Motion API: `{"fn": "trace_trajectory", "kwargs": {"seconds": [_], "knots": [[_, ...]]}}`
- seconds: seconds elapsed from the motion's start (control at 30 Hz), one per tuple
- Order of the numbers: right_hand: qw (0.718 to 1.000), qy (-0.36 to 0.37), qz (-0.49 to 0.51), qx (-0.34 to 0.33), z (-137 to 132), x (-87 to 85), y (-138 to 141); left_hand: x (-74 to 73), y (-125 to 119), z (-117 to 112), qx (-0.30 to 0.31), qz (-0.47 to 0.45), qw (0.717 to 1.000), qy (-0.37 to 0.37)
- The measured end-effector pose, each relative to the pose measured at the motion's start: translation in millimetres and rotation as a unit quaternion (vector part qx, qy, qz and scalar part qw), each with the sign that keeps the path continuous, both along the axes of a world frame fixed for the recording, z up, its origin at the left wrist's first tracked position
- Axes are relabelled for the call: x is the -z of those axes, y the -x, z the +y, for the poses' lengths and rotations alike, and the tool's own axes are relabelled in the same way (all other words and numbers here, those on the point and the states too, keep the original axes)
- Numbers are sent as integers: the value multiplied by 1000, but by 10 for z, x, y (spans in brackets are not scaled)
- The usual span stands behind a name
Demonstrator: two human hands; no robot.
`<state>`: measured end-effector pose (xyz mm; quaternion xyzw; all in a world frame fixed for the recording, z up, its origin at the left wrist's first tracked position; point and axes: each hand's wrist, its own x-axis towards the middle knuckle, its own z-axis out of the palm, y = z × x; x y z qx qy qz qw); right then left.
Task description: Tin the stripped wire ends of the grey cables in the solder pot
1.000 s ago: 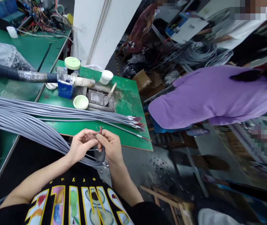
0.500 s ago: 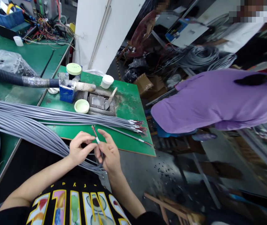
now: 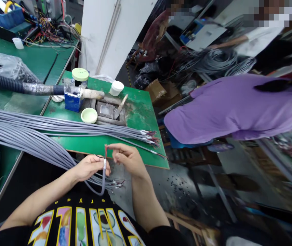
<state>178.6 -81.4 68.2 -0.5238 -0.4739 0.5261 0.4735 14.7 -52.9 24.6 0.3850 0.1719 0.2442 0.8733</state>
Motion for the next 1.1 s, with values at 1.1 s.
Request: {"fn": "trace_trajectory", "kwargs": {"seconds": [1.1], "knots": [[981,-141,-49,123,182,80,408,192,58,13,-30,-7,994,-108]]}}
